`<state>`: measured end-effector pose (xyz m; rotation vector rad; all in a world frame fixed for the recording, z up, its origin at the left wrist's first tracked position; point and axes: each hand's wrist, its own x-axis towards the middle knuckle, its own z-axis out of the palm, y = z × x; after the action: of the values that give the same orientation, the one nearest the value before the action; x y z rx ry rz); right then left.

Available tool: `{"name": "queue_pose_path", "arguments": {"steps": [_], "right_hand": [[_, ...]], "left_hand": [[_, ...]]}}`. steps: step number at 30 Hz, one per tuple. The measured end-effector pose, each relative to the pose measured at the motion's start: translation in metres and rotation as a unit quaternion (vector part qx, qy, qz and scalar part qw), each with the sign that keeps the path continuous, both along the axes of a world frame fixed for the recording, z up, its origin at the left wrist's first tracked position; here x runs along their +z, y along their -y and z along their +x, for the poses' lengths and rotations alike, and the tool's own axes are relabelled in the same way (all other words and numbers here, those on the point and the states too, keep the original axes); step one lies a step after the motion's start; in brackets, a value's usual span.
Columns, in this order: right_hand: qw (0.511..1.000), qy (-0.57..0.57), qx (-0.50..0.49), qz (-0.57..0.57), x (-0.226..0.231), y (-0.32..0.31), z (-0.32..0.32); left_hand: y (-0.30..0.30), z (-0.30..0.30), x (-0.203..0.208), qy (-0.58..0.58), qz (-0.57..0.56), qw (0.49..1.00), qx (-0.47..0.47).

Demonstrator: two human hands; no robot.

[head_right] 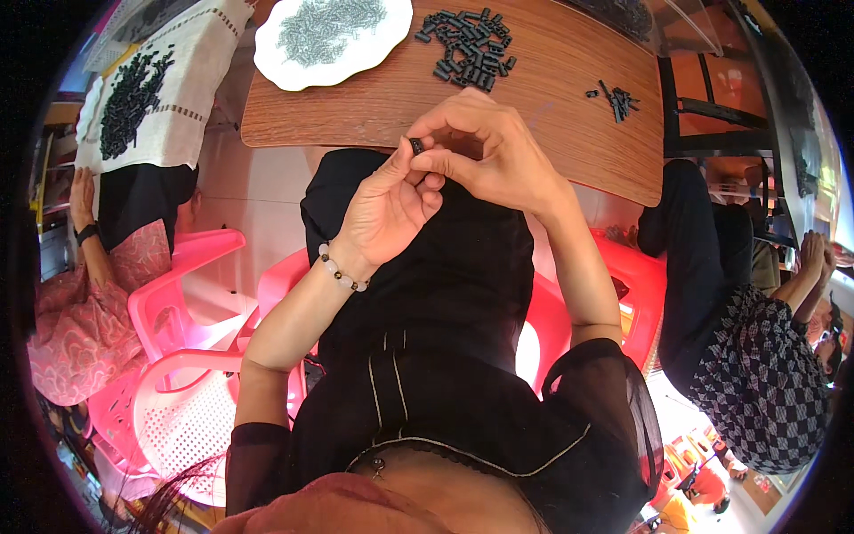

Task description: The person assembles small black plastic parts by inserting metal pins into them by hand. Then, the person lowers a tray of assembled parts to the floor and places plastic bins onto the table to retrieve more parts.

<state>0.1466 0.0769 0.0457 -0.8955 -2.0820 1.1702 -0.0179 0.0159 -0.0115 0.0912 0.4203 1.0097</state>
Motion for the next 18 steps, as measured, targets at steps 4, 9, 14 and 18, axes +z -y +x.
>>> {"name": "queue_pose_path", "arguments": {"steps": [4,9,14,18], "right_hand": [[0.997,-0.023,-0.012,-0.067,0.002,0.001,-0.001],[0.999,0.017,-0.042,0.017,0.011,-0.020,0.010],[0.969,0.154,-0.119,0.153,0.008,-0.083,0.015],[0.964,0.148,-0.090,0.200,0.023,-0.116,0.002]], "left_hand": [[-0.001,-0.001,0.000,-0.005,-0.003,1.000,0.007],[-0.002,-0.001,0.005,-0.021,-0.019,0.999,0.019],[0.001,0.000,0.000,0.009,-0.049,0.999,0.016],[0.002,0.001,0.004,-0.012,-0.045,0.999,0.014]]}}
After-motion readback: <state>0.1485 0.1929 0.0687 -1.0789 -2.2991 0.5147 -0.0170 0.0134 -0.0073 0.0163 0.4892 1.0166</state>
